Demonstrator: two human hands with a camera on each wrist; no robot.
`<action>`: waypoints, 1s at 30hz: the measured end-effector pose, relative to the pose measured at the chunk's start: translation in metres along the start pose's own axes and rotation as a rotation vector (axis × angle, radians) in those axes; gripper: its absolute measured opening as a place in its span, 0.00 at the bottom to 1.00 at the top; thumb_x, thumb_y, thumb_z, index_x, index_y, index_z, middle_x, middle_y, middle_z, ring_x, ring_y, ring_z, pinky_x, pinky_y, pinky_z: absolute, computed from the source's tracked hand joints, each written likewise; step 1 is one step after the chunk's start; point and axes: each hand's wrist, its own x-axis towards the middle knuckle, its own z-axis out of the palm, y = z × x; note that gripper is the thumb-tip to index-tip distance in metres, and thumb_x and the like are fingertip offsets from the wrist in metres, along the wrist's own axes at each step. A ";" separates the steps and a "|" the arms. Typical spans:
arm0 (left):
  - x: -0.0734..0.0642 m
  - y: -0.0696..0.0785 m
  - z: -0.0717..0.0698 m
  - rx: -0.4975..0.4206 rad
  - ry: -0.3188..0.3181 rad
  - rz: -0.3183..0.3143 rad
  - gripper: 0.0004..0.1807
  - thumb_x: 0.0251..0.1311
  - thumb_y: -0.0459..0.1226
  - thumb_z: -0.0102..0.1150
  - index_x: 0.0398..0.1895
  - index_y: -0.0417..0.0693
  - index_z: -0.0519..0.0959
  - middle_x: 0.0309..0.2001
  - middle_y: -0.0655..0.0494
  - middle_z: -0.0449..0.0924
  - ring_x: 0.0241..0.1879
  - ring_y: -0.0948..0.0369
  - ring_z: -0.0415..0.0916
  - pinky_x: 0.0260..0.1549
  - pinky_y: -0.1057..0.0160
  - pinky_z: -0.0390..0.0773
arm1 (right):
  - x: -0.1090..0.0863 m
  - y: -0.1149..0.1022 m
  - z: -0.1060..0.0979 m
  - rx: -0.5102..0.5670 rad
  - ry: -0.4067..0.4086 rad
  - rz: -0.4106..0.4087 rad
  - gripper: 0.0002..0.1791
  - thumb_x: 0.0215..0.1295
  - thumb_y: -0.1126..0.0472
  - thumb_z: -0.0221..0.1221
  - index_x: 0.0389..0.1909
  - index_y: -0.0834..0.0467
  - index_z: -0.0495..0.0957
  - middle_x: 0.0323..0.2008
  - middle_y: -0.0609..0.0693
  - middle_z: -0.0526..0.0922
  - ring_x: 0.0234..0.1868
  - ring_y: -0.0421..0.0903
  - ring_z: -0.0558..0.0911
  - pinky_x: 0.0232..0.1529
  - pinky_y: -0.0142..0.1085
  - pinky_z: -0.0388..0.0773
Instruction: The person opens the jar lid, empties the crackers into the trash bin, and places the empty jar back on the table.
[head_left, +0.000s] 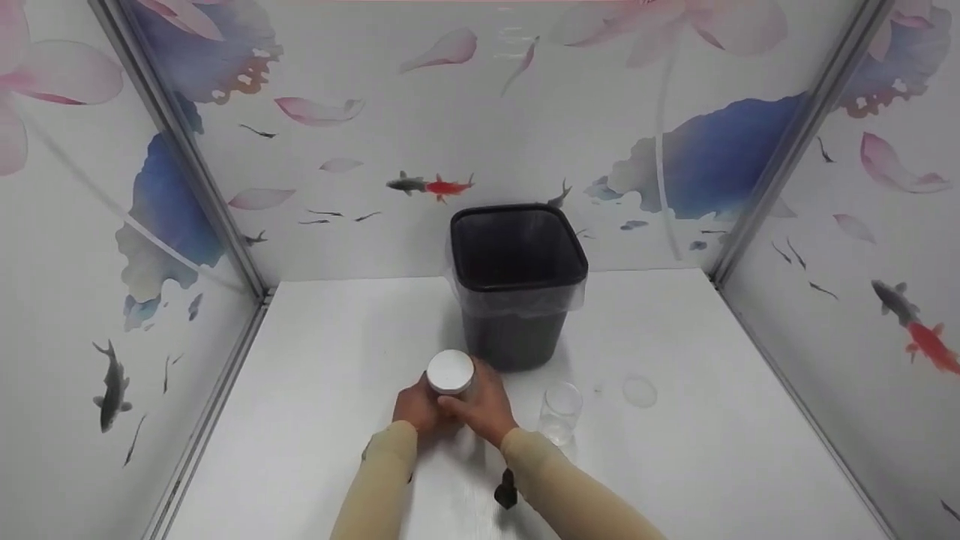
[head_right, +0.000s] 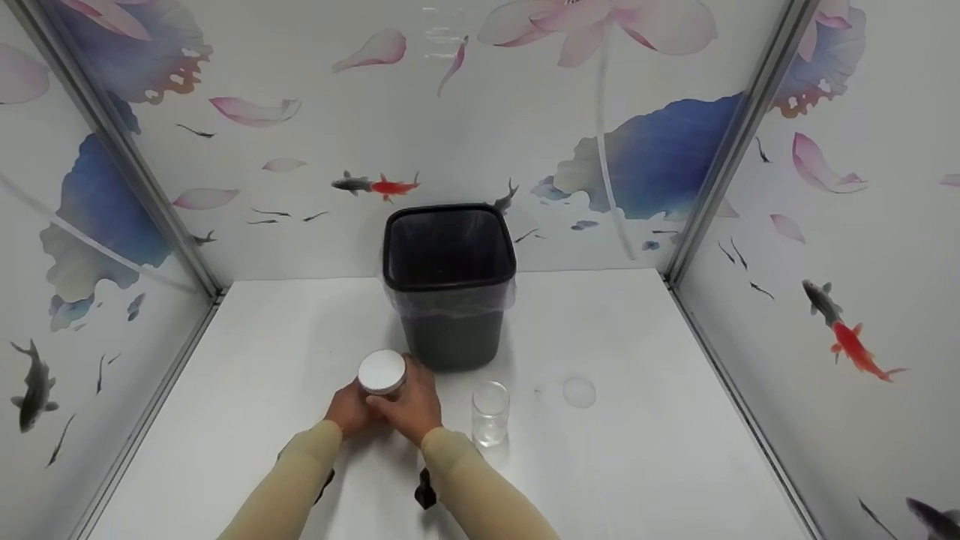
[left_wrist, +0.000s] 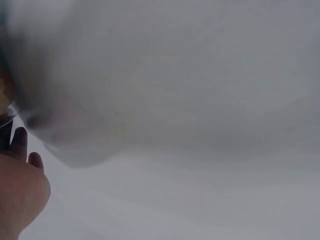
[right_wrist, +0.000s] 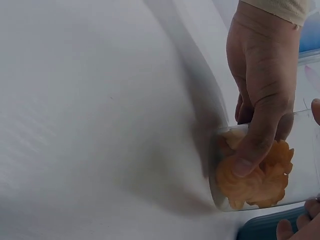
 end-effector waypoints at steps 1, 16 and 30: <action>0.000 0.001 0.000 0.002 -0.007 0.005 0.37 0.58 0.49 0.67 0.67 0.40 0.68 0.58 0.42 0.78 0.58 0.45 0.76 0.59 0.48 0.71 | 0.000 0.000 -0.001 -0.008 -0.003 0.004 0.51 0.53 0.43 0.73 0.71 0.65 0.63 0.66 0.61 0.70 0.68 0.58 0.66 0.68 0.53 0.59; 0.007 0.002 -0.002 0.030 0.008 0.051 0.47 0.41 0.55 0.76 0.63 0.41 0.72 0.46 0.45 0.84 0.45 0.49 0.81 0.51 0.49 0.77 | 0.016 0.005 -0.012 0.108 -0.118 0.029 0.54 0.53 0.45 0.73 0.73 0.66 0.58 0.69 0.62 0.66 0.70 0.58 0.64 0.68 0.55 0.58; 0.008 0.002 -0.003 0.061 0.022 0.037 0.43 0.44 0.52 0.74 0.62 0.39 0.72 0.45 0.43 0.83 0.45 0.46 0.80 0.52 0.47 0.75 | 0.013 -0.003 -0.005 0.119 -0.055 0.081 0.54 0.49 0.45 0.76 0.72 0.64 0.61 0.67 0.60 0.69 0.68 0.57 0.66 0.68 0.54 0.59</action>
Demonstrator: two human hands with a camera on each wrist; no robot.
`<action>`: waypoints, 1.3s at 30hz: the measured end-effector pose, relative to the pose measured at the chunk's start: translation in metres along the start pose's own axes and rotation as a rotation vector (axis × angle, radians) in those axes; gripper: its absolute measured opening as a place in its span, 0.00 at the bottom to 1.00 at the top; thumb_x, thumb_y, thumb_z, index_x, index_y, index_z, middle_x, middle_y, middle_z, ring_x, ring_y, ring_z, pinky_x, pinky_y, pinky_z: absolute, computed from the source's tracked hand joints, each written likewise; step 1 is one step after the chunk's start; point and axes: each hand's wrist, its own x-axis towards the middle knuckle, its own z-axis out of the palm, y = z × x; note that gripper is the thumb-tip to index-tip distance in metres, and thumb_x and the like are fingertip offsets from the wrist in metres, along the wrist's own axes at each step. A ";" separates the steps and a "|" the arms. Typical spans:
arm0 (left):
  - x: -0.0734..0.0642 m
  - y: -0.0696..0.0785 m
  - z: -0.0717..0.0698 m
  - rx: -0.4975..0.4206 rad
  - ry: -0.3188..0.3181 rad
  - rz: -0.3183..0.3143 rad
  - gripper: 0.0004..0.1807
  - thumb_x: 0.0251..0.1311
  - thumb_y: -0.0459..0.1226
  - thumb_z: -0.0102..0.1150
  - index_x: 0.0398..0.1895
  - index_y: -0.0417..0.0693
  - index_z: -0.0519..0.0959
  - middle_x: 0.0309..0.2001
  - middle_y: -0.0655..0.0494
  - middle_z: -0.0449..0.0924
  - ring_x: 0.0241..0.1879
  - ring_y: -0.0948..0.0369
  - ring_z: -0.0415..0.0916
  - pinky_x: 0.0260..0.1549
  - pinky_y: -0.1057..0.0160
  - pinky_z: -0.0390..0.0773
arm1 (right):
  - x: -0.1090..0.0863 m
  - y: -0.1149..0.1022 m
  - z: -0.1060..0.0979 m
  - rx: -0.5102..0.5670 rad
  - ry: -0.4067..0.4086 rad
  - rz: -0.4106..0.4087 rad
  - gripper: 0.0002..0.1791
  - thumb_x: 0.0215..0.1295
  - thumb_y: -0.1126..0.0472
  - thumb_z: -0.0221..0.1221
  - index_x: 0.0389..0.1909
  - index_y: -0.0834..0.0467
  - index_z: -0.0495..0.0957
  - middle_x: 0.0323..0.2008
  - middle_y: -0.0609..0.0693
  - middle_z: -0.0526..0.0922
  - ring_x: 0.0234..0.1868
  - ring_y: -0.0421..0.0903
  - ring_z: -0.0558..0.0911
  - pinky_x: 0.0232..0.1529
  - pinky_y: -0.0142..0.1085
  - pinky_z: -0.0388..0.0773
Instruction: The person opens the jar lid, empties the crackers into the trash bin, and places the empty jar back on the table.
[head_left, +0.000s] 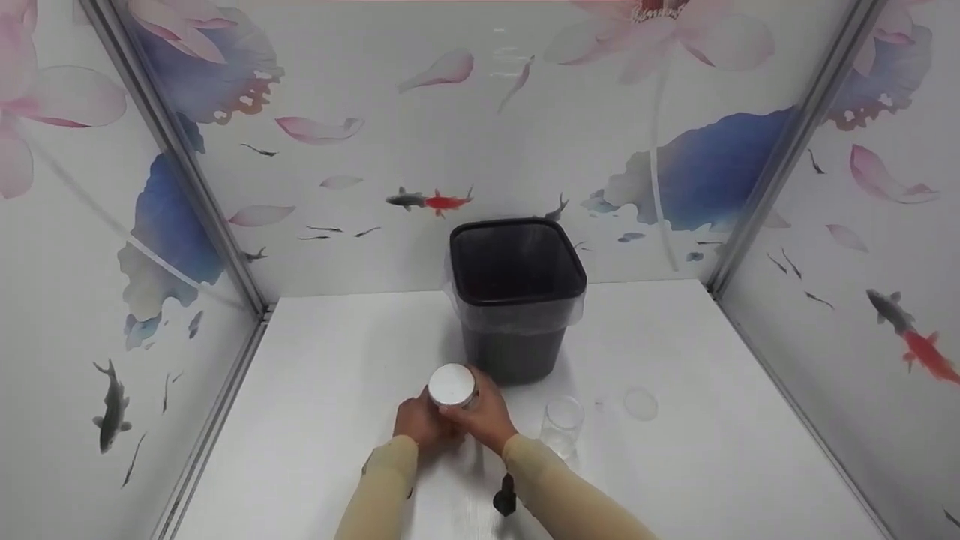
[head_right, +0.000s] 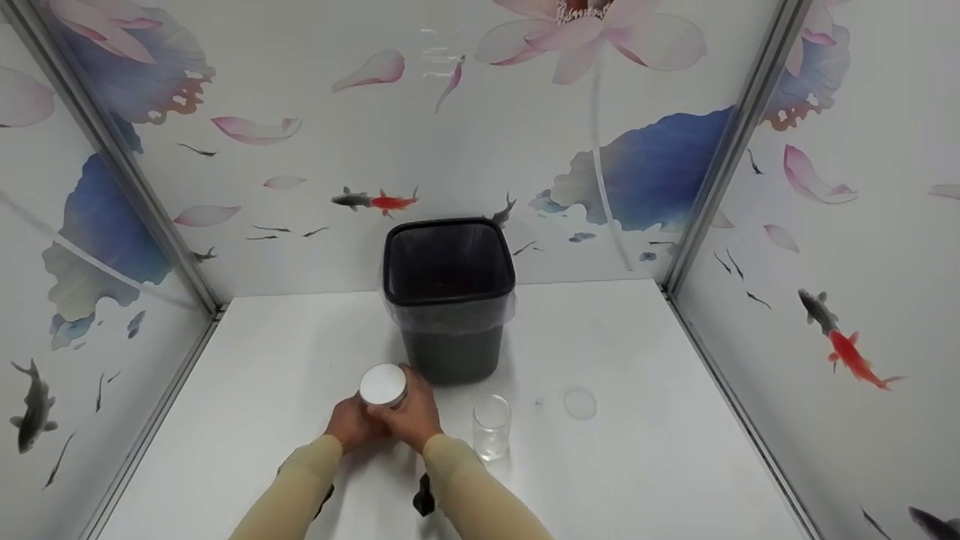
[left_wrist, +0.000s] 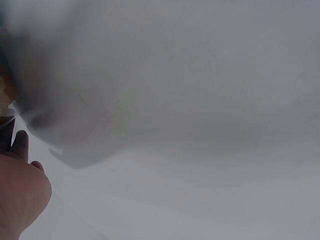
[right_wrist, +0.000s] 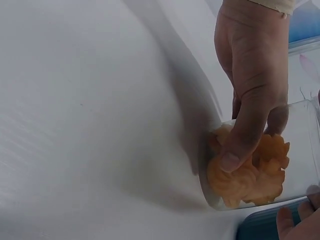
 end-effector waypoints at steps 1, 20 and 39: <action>-0.001 0.001 0.000 0.003 -0.008 -0.001 0.43 0.43 0.53 0.74 0.62 0.40 0.73 0.45 0.43 0.83 0.44 0.46 0.79 0.52 0.47 0.75 | 0.001 0.001 -0.001 0.010 -0.012 0.004 0.54 0.49 0.46 0.76 0.72 0.64 0.61 0.67 0.61 0.69 0.68 0.57 0.66 0.68 0.55 0.59; 0.003 0.005 -0.006 0.006 -0.017 0.033 0.48 0.38 0.54 0.77 0.63 0.39 0.72 0.44 0.44 0.83 0.45 0.46 0.80 0.50 0.48 0.77 | -0.001 -0.001 0.003 0.029 0.091 -0.017 0.53 0.49 0.44 0.75 0.72 0.63 0.63 0.67 0.59 0.69 0.69 0.57 0.66 0.67 0.54 0.59; -0.004 0.001 -0.003 0.023 -0.003 0.021 0.46 0.41 0.53 0.76 0.63 0.40 0.72 0.45 0.42 0.84 0.45 0.45 0.80 0.51 0.46 0.76 | -0.001 0.004 0.004 0.010 0.055 -0.003 0.56 0.46 0.42 0.77 0.72 0.64 0.62 0.67 0.60 0.69 0.67 0.56 0.68 0.67 0.53 0.61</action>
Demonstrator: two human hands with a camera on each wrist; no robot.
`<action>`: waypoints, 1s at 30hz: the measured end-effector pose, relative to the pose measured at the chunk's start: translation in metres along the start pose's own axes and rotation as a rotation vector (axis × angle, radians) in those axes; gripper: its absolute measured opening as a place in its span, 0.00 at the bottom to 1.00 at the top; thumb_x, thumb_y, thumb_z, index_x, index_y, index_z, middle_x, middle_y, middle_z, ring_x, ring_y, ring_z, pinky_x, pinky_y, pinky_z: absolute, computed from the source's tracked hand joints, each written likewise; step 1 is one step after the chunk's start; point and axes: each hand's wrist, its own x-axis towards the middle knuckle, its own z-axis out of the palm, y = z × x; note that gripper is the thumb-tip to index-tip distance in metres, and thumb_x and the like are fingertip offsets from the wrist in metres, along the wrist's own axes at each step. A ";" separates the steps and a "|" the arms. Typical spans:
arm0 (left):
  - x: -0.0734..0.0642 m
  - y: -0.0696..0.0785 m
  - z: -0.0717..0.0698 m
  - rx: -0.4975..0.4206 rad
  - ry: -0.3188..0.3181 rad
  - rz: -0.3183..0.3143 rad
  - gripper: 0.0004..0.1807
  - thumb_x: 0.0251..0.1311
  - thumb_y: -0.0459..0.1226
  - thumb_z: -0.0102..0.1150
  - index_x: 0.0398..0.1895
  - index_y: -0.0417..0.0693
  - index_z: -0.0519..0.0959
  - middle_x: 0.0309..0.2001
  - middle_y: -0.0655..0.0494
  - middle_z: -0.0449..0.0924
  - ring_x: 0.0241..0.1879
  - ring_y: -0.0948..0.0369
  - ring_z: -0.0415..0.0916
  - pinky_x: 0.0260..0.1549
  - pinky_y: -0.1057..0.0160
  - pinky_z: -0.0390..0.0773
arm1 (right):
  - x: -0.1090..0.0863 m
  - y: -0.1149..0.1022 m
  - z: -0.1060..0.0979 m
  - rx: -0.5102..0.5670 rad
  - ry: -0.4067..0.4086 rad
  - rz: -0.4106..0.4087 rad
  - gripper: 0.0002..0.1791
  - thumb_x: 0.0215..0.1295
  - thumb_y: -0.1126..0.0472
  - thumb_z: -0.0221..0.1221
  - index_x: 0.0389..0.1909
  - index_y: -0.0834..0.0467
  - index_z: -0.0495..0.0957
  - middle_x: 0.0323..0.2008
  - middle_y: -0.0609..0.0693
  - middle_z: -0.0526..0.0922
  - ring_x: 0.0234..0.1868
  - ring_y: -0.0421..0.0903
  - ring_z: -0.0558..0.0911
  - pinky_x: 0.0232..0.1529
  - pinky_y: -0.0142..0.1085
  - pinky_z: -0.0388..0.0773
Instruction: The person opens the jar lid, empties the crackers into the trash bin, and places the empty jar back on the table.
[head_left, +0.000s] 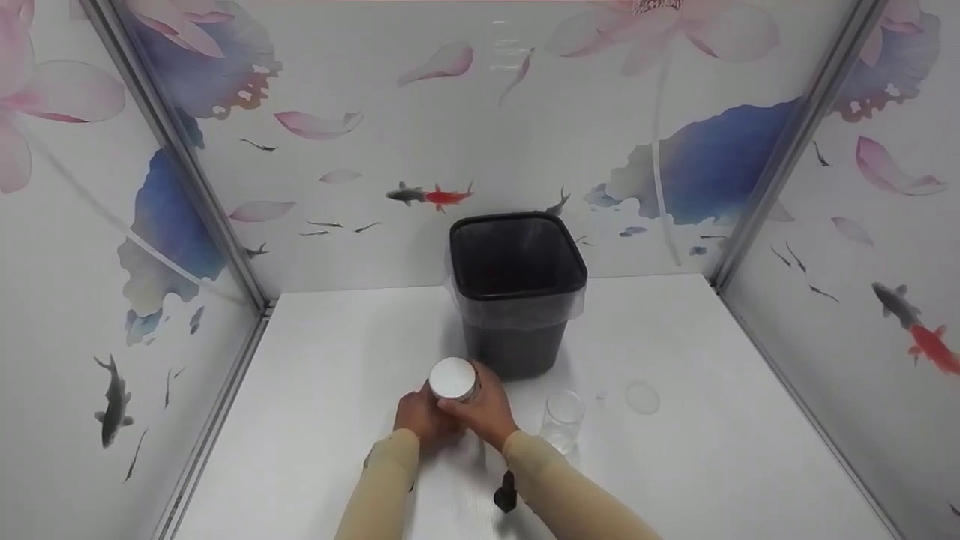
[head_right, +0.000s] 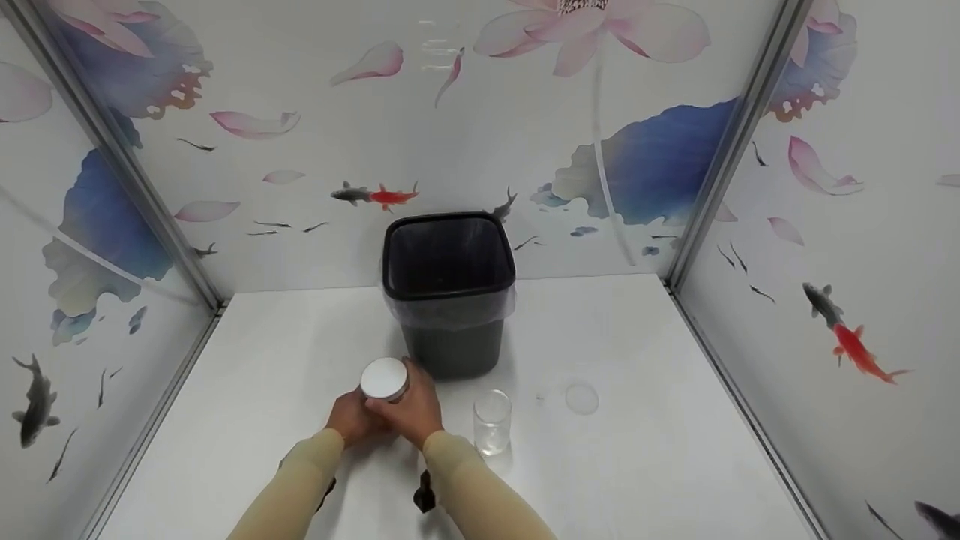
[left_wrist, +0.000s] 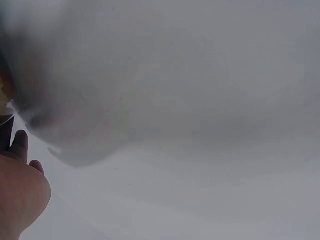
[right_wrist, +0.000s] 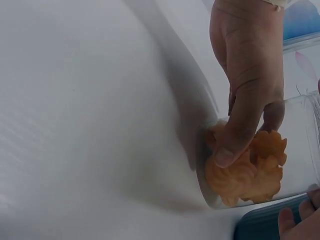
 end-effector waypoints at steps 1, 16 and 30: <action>0.000 0.000 0.000 0.000 -0.001 0.004 0.46 0.41 0.53 0.76 0.63 0.39 0.72 0.45 0.42 0.84 0.45 0.44 0.80 0.51 0.46 0.76 | -0.001 0.000 0.001 -0.003 0.010 -0.005 0.56 0.46 0.42 0.77 0.71 0.64 0.63 0.66 0.60 0.70 0.67 0.56 0.68 0.67 0.53 0.61; 0.001 -0.004 0.003 -0.027 -0.036 -0.032 0.51 0.41 0.60 0.72 0.66 0.42 0.70 0.50 0.45 0.83 0.49 0.48 0.80 0.53 0.49 0.76 | 0.009 0.002 -0.005 -0.007 -0.102 0.016 0.55 0.47 0.46 0.76 0.74 0.61 0.60 0.69 0.58 0.68 0.68 0.55 0.67 0.67 0.52 0.61; 0.001 0.000 0.000 -0.018 -0.041 -0.025 0.48 0.38 0.55 0.76 0.63 0.43 0.72 0.46 0.45 0.83 0.46 0.49 0.81 0.51 0.49 0.77 | 0.006 0.004 -0.006 0.004 -0.068 -0.013 0.53 0.48 0.46 0.76 0.72 0.63 0.63 0.66 0.59 0.71 0.67 0.56 0.68 0.67 0.53 0.61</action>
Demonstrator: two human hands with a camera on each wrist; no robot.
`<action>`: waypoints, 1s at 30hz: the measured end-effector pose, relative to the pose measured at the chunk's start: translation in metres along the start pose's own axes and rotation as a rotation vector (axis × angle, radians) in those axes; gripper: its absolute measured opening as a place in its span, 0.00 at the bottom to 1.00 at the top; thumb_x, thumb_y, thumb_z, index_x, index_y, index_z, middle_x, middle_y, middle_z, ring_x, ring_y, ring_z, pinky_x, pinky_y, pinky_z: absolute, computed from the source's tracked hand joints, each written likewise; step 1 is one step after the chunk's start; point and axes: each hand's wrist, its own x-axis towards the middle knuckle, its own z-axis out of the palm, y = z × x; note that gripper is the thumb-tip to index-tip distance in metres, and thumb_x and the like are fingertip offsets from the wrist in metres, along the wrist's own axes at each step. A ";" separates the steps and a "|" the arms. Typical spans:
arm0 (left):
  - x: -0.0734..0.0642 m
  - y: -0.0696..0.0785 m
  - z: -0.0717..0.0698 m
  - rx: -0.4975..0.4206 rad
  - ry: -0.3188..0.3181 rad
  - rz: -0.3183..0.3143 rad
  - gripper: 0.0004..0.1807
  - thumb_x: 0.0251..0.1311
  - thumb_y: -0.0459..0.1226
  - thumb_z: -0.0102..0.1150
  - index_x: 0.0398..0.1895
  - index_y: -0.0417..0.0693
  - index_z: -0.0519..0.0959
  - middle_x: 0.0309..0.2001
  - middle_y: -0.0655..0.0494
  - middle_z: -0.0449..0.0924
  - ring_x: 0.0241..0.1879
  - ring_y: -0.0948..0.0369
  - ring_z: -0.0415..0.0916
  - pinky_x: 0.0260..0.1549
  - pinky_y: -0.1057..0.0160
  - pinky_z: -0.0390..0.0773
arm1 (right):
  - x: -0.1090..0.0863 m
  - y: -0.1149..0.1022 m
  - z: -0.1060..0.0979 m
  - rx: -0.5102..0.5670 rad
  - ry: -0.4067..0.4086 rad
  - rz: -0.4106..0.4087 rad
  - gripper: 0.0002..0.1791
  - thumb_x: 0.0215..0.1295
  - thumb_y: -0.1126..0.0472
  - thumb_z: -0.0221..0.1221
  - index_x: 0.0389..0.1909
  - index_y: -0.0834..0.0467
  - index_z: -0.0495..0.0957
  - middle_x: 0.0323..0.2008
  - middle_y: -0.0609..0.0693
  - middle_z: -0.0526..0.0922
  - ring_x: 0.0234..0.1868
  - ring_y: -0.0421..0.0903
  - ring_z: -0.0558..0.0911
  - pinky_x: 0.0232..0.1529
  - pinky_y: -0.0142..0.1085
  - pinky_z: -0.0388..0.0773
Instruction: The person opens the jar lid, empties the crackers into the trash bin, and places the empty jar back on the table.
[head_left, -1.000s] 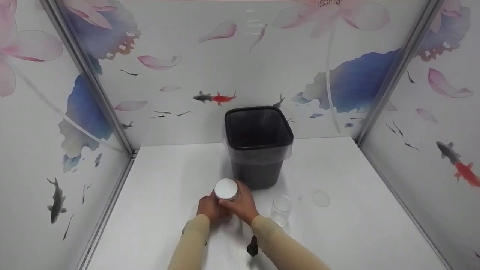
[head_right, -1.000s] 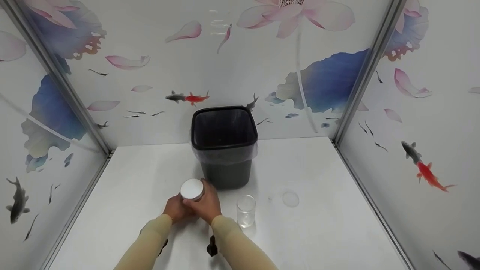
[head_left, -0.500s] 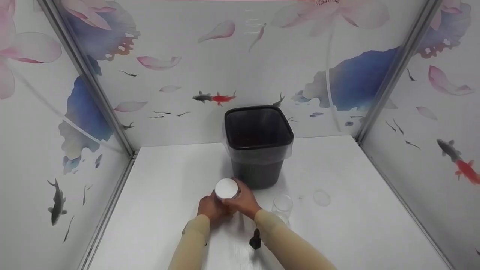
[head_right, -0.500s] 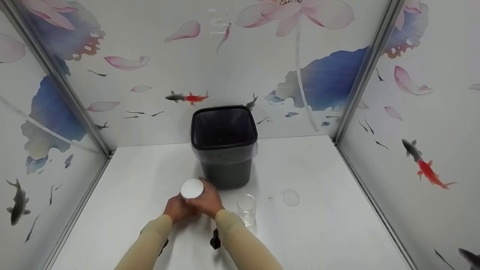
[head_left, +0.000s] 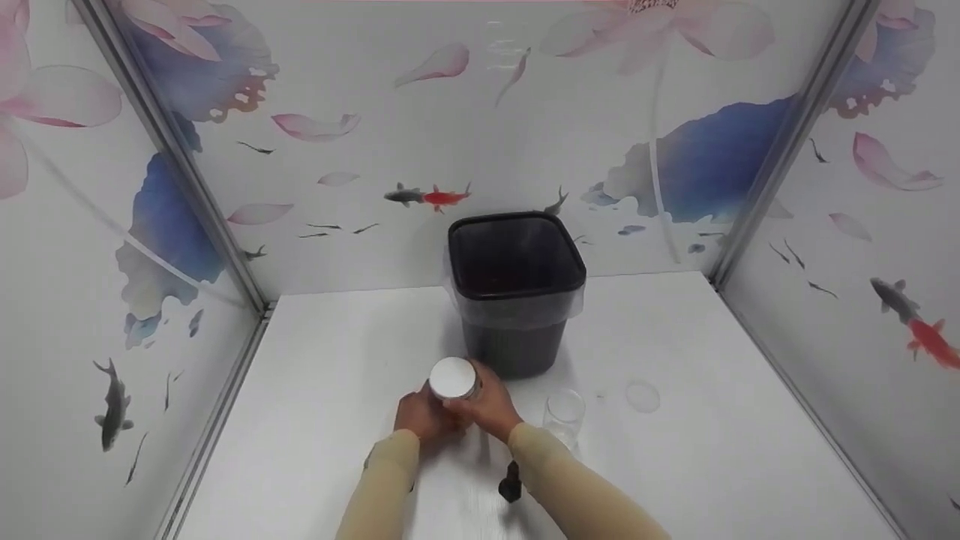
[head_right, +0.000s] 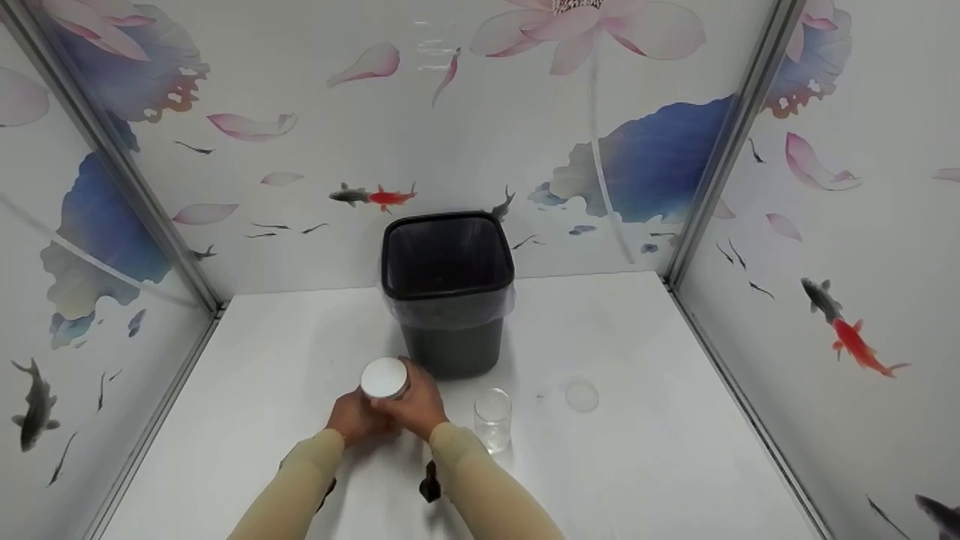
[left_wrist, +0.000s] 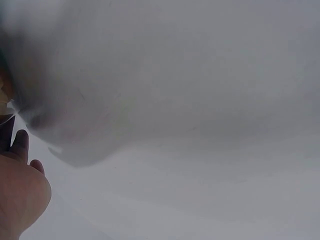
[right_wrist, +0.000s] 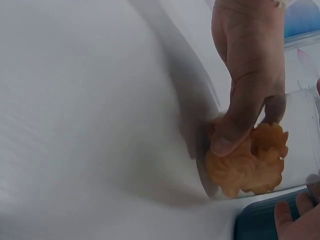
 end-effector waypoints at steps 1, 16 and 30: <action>0.001 0.001 0.000 -0.002 0.001 0.003 0.47 0.39 0.56 0.76 0.63 0.43 0.72 0.46 0.45 0.84 0.46 0.49 0.81 0.51 0.50 0.77 | 0.002 -0.001 -0.003 0.006 -0.012 -0.002 0.53 0.47 0.47 0.76 0.72 0.63 0.63 0.66 0.60 0.70 0.67 0.56 0.68 0.67 0.53 0.60; -0.001 0.002 0.003 -0.023 0.023 -0.032 0.49 0.39 0.62 0.72 0.62 0.40 0.73 0.47 0.42 0.83 0.48 0.46 0.81 0.51 0.48 0.77 | 0.004 0.000 -0.009 -0.026 -0.085 0.011 0.54 0.50 0.45 0.75 0.73 0.65 0.61 0.68 0.61 0.68 0.69 0.58 0.66 0.68 0.55 0.59; 0.000 0.004 0.004 -0.047 0.032 -0.017 0.49 0.37 0.60 0.76 0.60 0.41 0.74 0.47 0.43 0.84 0.48 0.48 0.81 0.51 0.48 0.77 | 0.001 -0.003 -0.011 -0.034 -0.059 -0.015 0.54 0.49 0.46 0.76 0.73 0.63 0.61 0.68 0.60 0.67 0.69 0.57 0.65 0.68 0.54 0.59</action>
